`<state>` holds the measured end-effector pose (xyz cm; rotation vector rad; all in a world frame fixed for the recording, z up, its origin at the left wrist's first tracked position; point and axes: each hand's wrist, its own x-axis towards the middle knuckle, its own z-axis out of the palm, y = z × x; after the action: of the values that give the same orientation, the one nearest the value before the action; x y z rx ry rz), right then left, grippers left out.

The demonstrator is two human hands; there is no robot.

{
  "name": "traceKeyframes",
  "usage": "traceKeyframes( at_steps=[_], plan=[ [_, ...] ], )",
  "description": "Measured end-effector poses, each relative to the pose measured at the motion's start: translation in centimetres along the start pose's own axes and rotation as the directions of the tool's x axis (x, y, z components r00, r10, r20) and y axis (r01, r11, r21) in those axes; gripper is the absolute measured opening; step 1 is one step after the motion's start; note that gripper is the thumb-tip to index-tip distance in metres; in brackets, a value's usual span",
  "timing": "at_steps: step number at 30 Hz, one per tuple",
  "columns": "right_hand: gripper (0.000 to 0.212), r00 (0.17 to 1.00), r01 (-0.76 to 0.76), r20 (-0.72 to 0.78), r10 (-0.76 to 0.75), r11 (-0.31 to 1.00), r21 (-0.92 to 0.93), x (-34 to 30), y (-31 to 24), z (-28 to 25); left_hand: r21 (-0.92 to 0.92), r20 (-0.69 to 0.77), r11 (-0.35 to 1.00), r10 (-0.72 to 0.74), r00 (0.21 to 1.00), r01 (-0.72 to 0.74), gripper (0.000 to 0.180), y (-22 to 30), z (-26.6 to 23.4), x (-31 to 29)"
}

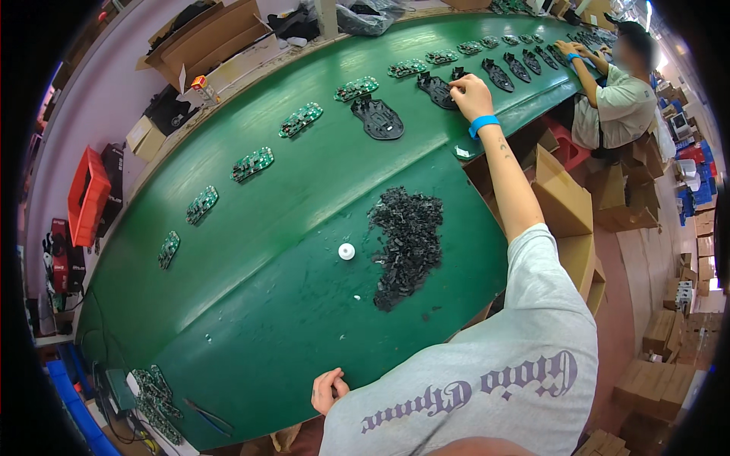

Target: Applying adhesive and assembling internal components into computer mouse bottom shells on a factory production line.

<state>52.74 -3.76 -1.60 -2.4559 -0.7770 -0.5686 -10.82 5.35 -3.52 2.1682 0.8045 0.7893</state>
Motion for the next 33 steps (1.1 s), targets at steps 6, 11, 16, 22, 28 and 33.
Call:
traceKeyframes(
  at_steps=[6,11,16,22,28,33],
  plan=[
    [0.029,0.988,0.157,0.034,-0.153,0.958,-0.241,-1.4,1.9,0.7,-0.012,0.017,1.000,0.014,1.000,-0.014,0.022,-0.2,-0.1,0.2],
    [0.034,0.994,0.103,0.049,-0.093,0.949,-0.298,-2.1,0.7,0.6,-0.002,0.010,1.000,0.001,1.000,-0.001,0.021,-0.7,-0.2,-0.3],
    [0.042,0.979,0.174,-0.112,-0.170,0.984,0.032,-4.2,-0.3,-3.3,-0.033,0.007,0.995,-0.090,0.996,0.090,0.020,-0.7,0.1,-0.3],
    [0.024,0.806,-0.114,-0.403,0.433,0.783,0.612,-17.6,1.2,-11.3,-0.013,0.022,0.997,-0.081,0.997,0.081,0.020,0.7,0.3,0.1],
    [0.041,0.416,-0.626,-0.319,0.851,0.523,0.578,-43.5,17.3,-10.1,0.052,0.144,0.999,0.002,0.990,-0.010,0.019,1.9,-0.3,1.3],
    [0.128,-0.038,-0.990,0.171,0.985,-0.014,-0.139,-59.0,16.6,-4.2,0.128,0.136,0.990,0.049,0.989,-0.067,0.019,2.7,-0.1,1.8]
  ],
)
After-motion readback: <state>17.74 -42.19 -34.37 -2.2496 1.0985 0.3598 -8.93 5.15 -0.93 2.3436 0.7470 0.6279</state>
